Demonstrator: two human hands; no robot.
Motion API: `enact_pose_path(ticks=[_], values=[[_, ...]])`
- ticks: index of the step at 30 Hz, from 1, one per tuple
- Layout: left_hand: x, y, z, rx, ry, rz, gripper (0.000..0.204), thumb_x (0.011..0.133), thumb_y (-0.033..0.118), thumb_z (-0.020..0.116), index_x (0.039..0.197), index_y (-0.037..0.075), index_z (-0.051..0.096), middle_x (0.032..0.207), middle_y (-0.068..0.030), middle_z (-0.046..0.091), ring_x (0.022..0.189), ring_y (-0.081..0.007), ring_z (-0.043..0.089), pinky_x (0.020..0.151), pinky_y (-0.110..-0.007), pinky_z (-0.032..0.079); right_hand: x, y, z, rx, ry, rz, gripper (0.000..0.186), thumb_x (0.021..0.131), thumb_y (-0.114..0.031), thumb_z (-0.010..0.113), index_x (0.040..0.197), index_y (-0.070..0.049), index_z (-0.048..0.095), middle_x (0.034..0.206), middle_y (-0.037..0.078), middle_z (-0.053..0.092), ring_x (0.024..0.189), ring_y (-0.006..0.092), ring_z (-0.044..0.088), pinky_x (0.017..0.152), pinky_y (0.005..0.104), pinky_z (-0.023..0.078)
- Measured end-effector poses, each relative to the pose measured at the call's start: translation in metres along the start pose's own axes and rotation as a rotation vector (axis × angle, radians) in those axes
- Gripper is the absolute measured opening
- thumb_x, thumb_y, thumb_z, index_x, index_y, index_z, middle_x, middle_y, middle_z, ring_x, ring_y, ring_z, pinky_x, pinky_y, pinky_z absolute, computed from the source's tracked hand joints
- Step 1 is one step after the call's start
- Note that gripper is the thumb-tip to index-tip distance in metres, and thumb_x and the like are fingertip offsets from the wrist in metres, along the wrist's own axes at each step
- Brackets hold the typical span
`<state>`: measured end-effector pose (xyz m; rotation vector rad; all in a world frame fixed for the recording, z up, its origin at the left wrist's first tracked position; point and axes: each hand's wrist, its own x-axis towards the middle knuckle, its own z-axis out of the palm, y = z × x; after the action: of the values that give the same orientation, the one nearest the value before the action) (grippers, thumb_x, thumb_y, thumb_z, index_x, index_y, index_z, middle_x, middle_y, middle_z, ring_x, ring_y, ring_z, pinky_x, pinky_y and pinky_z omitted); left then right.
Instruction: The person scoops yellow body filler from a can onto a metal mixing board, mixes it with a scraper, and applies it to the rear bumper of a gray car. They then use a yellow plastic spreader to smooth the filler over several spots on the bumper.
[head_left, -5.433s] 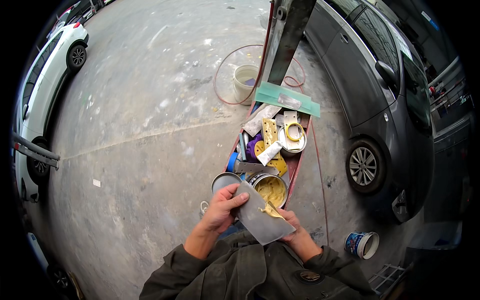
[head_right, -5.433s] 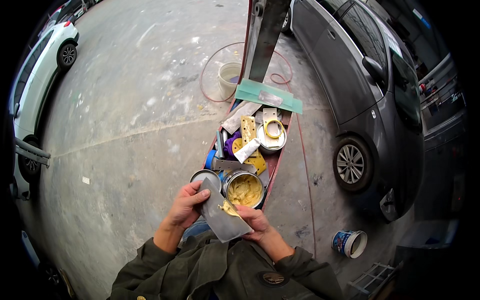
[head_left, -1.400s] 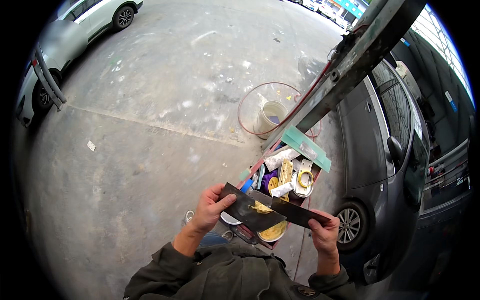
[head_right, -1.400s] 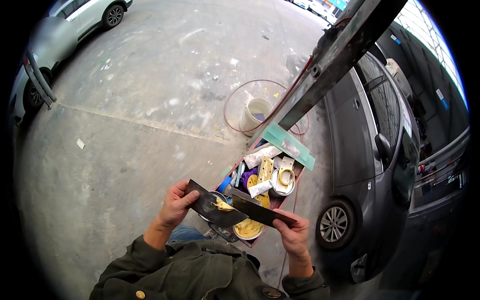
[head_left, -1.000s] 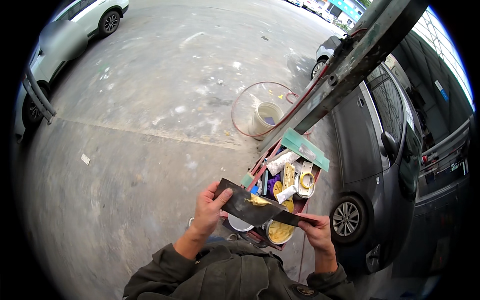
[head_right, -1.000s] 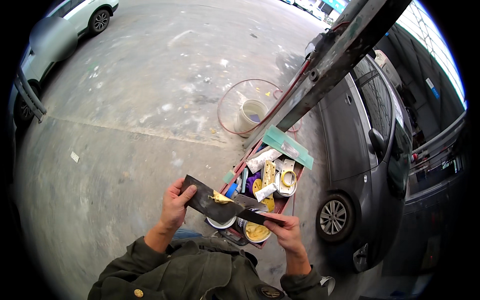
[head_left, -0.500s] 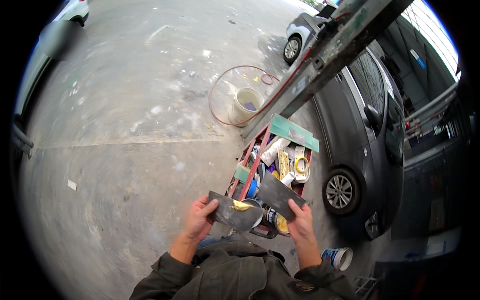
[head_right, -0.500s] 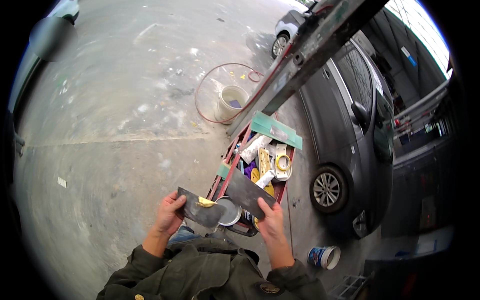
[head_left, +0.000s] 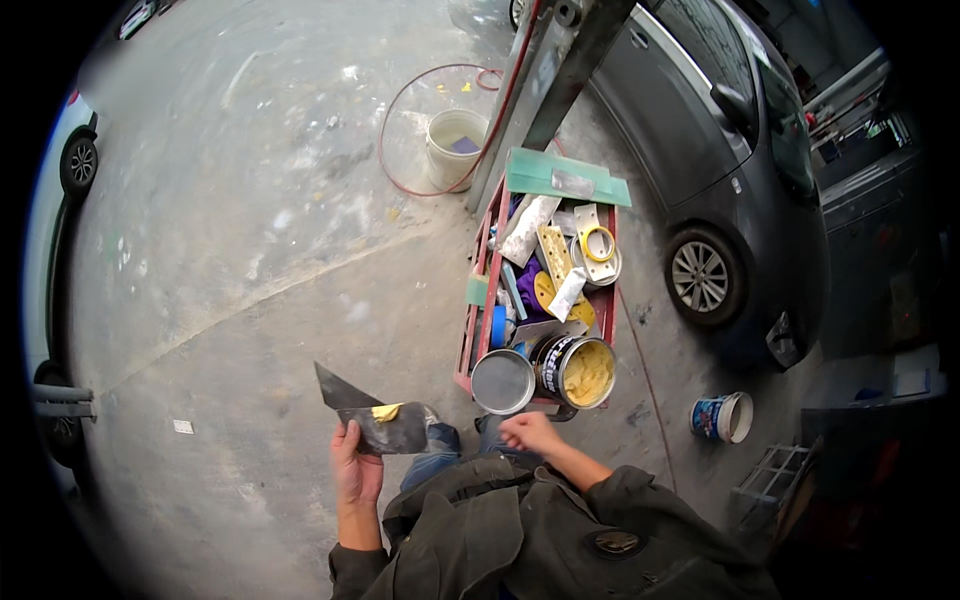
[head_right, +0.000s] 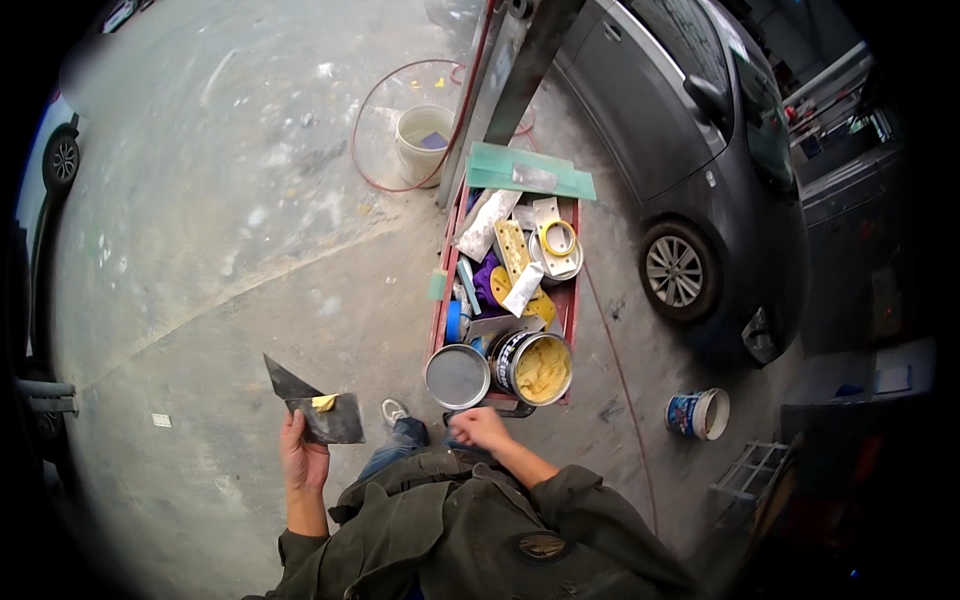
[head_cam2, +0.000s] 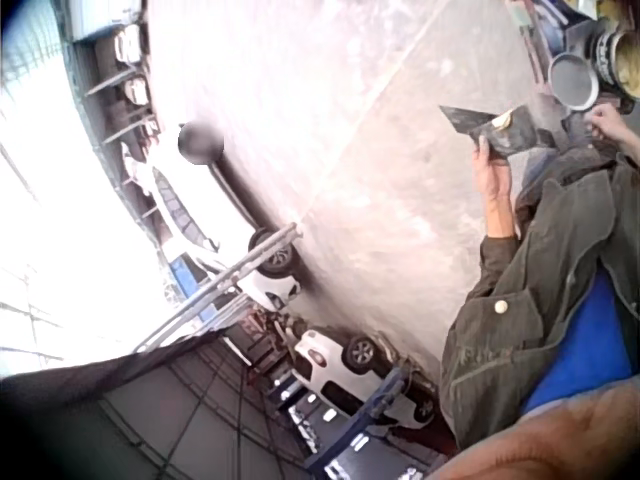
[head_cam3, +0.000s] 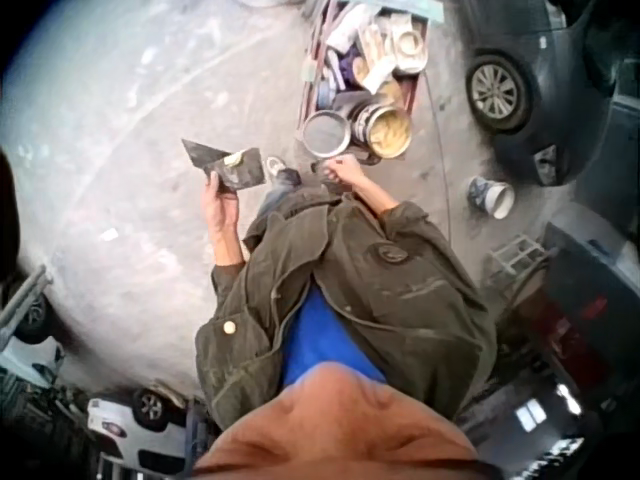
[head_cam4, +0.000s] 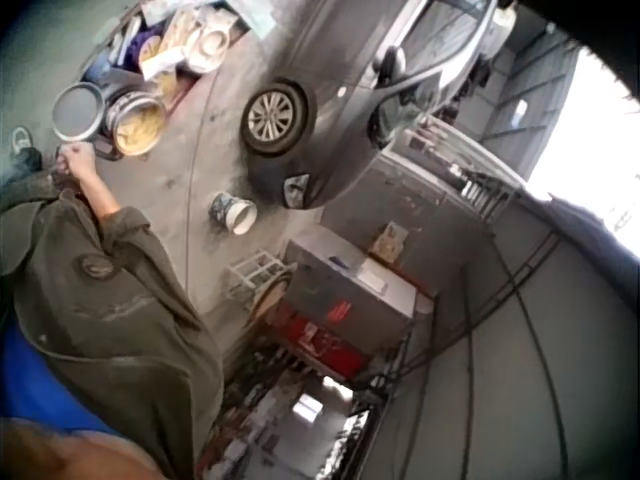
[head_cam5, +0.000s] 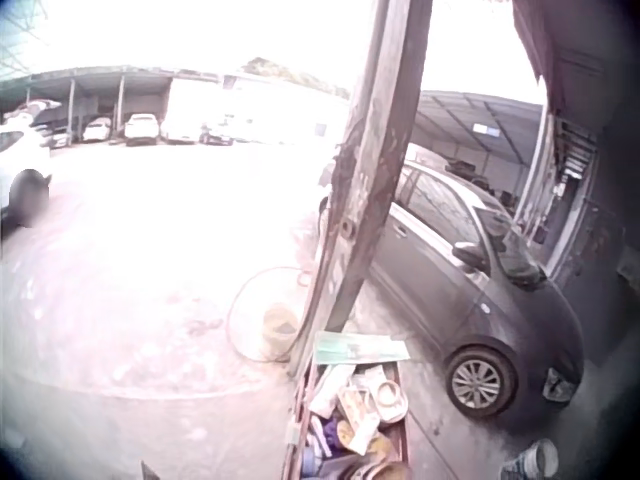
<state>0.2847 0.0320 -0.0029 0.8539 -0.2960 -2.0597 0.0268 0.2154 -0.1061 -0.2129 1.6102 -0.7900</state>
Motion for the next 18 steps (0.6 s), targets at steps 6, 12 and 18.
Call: enact_pose_path(ticks=[6,12,18], values=[[-0.011,0.019,0.007,0.123,0.022,-0.025,0.021,0.095,0.009,0.052,0.114,0.000,0.056,0.111,-0.0110,0.065,0.100,-0.0202,0.063,0.090,-0.034,0.051,0.051,0.049,-0.020,0.116,0.203,0.248,0.043,0.092,-0.042,0.056,0.079,-0.002,0.066,0.063,0.002,0.060,0.049,0.0091,0.055,0.041,0.0225,0.041],[-0.003,0.014,0.019,0.202,-0.037,-0.085,0.024,0.094,0.009,0.052,0.117,0.000,0.054,0.113,-0.0115,0.063,0.102,-0.0210,0.062,0.092,-0.036,0.050,0.047,0.039,-0.003,0.126,0.226,0.077,0.029,0.089,-0.024,0.062,0.073,0.000,0.064,0.058,0.002,0.057,0.045,0.0092,0.051,0.040,0.0235,0.038],[0.009,-0.004,0.040,0.192,-0.104,-0.109,0.025,0.095,0.009,0.052,0.118,0.000,0.053,0.115,-0.0112,0.063,0.104,-0.0208,0.062,0.093,-0.037,0.049,-0.031,0.004,-0.042,0.281,0.165,-0.151,0.026,0.091,-0.025,0.062,0.076,-0.004,0.064,0.060,-0.001,0.056,0.047,0.0069,0.050,0.042,0.0213,0.038]])
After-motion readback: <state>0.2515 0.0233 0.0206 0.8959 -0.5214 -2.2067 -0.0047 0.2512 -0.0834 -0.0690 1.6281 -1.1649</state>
